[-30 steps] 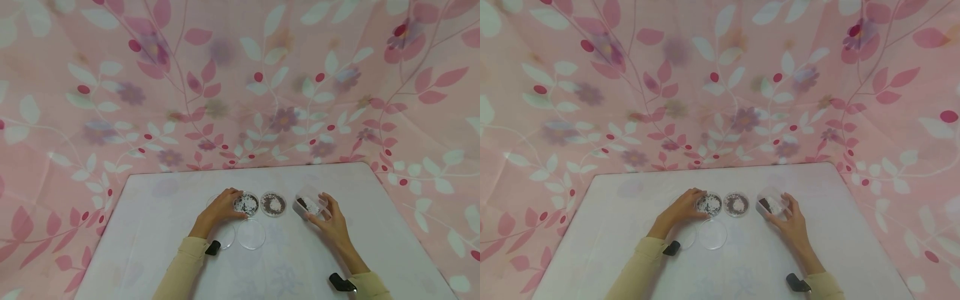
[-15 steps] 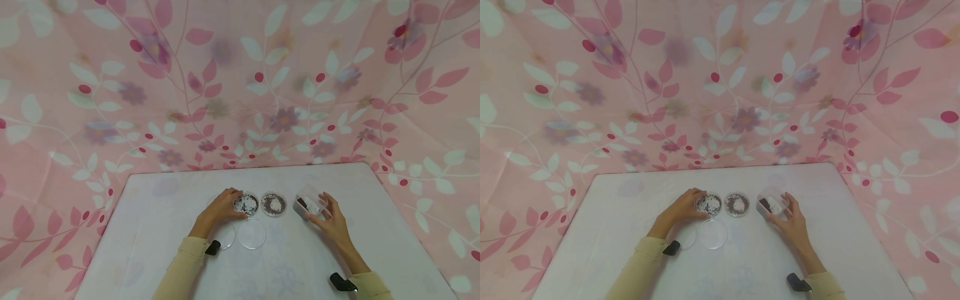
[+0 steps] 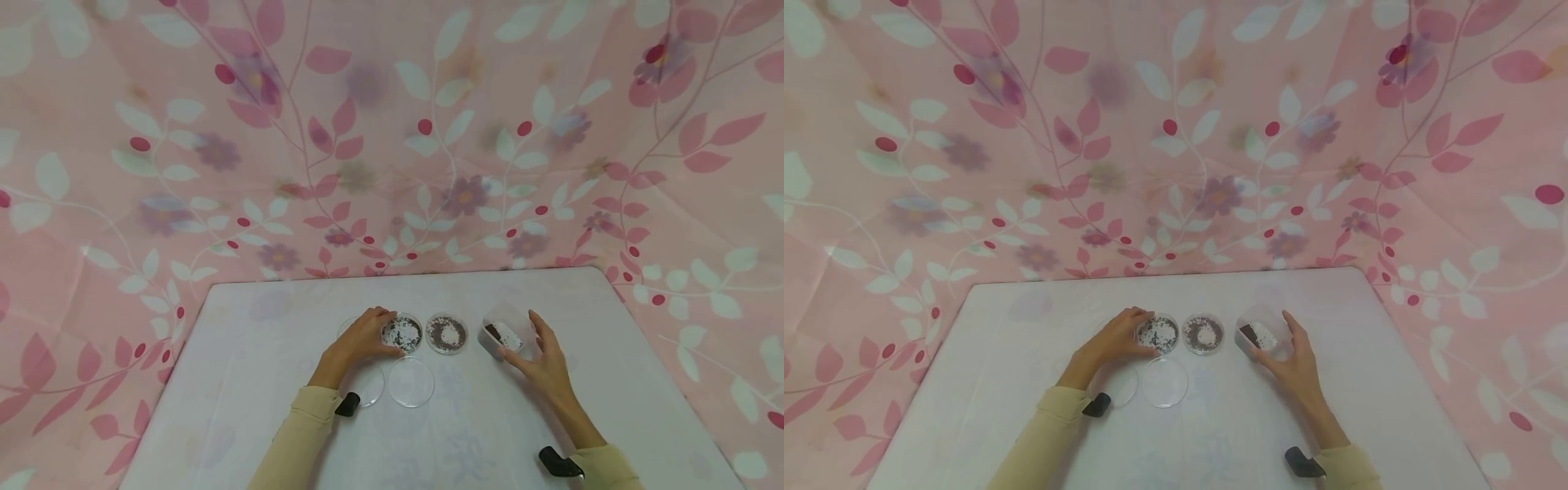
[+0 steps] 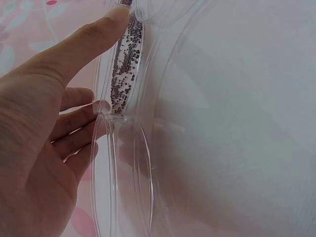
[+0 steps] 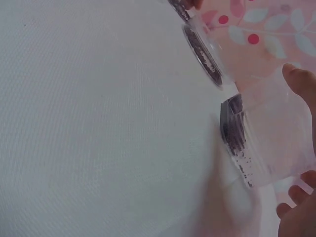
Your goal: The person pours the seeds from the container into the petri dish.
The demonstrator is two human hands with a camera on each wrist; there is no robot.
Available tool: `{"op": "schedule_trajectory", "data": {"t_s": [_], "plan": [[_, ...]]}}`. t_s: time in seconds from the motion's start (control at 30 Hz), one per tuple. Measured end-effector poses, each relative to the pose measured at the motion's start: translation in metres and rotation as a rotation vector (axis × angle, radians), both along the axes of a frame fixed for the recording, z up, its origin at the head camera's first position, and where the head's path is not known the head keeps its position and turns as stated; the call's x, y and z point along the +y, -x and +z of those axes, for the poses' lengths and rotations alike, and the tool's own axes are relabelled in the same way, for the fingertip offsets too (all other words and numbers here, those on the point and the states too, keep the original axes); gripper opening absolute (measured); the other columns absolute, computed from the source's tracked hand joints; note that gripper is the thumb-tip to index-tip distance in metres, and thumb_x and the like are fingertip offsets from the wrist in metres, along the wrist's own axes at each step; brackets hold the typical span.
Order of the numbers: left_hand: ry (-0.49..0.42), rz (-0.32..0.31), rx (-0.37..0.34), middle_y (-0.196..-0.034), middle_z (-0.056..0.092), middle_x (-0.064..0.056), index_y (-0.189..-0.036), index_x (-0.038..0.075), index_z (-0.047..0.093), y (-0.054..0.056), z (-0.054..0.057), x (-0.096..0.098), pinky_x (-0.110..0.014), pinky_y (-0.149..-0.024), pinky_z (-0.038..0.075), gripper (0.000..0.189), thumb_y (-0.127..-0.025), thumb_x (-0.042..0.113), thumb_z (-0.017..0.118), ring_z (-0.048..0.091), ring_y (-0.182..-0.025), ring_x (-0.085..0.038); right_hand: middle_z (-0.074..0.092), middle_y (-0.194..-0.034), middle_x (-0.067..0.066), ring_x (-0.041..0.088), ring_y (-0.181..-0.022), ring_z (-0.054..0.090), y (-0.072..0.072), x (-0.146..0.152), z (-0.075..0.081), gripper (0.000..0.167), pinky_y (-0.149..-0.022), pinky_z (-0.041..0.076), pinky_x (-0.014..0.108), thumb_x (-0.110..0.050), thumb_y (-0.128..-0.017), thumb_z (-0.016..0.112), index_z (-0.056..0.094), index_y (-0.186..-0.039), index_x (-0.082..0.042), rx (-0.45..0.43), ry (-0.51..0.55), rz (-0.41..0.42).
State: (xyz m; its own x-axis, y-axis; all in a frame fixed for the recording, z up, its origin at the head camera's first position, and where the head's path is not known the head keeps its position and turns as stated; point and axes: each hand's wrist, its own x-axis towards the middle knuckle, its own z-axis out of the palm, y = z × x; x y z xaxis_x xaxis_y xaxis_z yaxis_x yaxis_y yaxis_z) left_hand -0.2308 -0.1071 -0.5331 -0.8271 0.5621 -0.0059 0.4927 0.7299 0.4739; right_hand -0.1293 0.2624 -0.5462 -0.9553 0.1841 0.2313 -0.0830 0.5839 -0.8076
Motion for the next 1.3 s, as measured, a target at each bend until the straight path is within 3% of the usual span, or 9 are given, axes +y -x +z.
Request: {"op": "schedule_trajectory", "data": {"t_s": [0.13,0.23,0.33,0.43,0.57,0.67,0.87,1.0,1.3], "plan": [[0.003,0.005,-0.002,-0.133,0.057,-0.009,-0.141,0.009,0.053,0.000,0.000,0.000,-0.042,-0.110,0.045,0.089,-0.070,0.054,0.083,0.053,-0.125,-0.025,0.042,-0.151,0.010,0.029,-0.141,0.038,0.002,-0.010,0.011,0.103,-0.115,0.028,0.021,-0.016,-0.061,0.094,0.042,-0.149,-0.017,0.216,-0.093,-0.022],[0.005,0.009,-0.004,-0.134,0.057,-0.009,-0.141,0.009,0.053,0.000,0.000,0.000,-0.042,-0.110,0.045,0.090,-0.070,0.054,0.083,0.053,-0.126,-0.025,0.044,-0.149,0.013,0.031,-0.140,0.038,0.006,-0.025,0.024,0.100,-0.116,0.024,0.016,-0.014,-0.059,0.095,0.046,-0.146,-0.009,0.361,-0.154,0.018],[0.010,0.008,-0.002,-0.133,0.057,-0.009,-0.142,0.009,0.053,0.000,-0.001,0.000,-0.041,-0.110,0.044,0.090,-0.070,0.055,0.083,0.053,-0.126,-0.024,0.048,-0.145,0.015,0.031,-0.135,0.043,0.010,-0.044,0.035,0.099,-0.114,0.026,0.014,-0.015,-0.058,0.094,0.047,-0.144,-0.006,0.430,-0.213,0.081],[0.013,0.008,-0.002,-0.133,0.057,-0.009,-0.142,0.009,0.053,0.000,0.000,0.001,-0.041,-0.110,0.044,0.090,-0.070,0.055,0.083,0.053,-0.126,-0.024,0.053,-0.139,0.015,0.030,-0.126,0.052,0.011,-0.065,0.040,0.094,-0.106,0.042,0.023,-0.021,-0.059,0.094,0.050,-0.141,-0.004,0.447,-0.299,0.145],[0.008,0.010,-0.001,-0.133,0.057,-0.009,-0.141,0.009,0.053,0.000,0.000,0.000,-0.042,-0.110,0.044,0.090,-0.070,0.054,0.083,0.053,-0.125,-0.025,0.060,-0.129,0.012,0.027,-0.115,0.059,0.005,-0.095,0.036,0.086,-0.091,0.053,0.041,-0.031,-0.063,0.092,0.055,-0.136,-0.005,0.378,-0.420,0.212],[0.012,0.012,-0.005,-0.134,0.057,-0.009,-0.142,0.010,0.053,0.000,-0.001,0.000,-0.042,-0.110,0.044,0.090,-0.070,0.056,0.082,0.053,-0.125,-0.025,0.063,-0.123,0.008,0.026,-0.111,0.062,-0.004,-0.114,0.027,0.083,-0.090,0.055,0.043,-0.041,-0.067,0.089,0.056,-0.136,-0.008,0.264,-0.473,0.259],[0.024,0.008,0.005,-0.134,0.057,-0.007,-0.142,0.011,0.052,0.001,-0.004,-0.001,-0.041,-0.109,0.045,0.090,-0.071,0.058,0.081,0.053,-0.126,-0.024,0.062,-0.128,0.004,0.025,-0.114,0.060,-0.020,-0.139,0.006,0.088,-0.089,0.053,0.044,-0.058,-0.068,0.082,0.052,-0.139,-0.016,0.052,-0.524,0.334],[0.024,0.010,0.009,-0.134,0.057,-0.008,-0.142,0.011,0.053,0.002,-0.005,-0.001,-0.041,-0.109,0.045,0.090,-0.071,0.057,0.081,0.053,-0.126,-0.024,0.061,-0.130,0.002,0.025,-0.115,0.057,-0.024,-0.147,-0.002,0.094,-0.085,0.048,0.039,-0.064,-0.066,0.080,0.049,-0.142,-0.018,0.006,-0.545,0.370],[0.017,0.011,0.015,-0.134,0.057,-0.009,-0.141,0.010,0.053,0.001,-0.004,0.000,-0.042,-0.108,0.046,0.090,-0.070,0.057,0.082,0.054,-0.126,-0.025,0.062,-0.128,0.000,0.022,-0.115,0.054,-0.026,-0.151,-0.004,0.098,-0.087,0.042,0.035,-0.063,-0.063,0.082,0.047,-0.144,-0.022,-0.021,-0.533,0.383]]}}
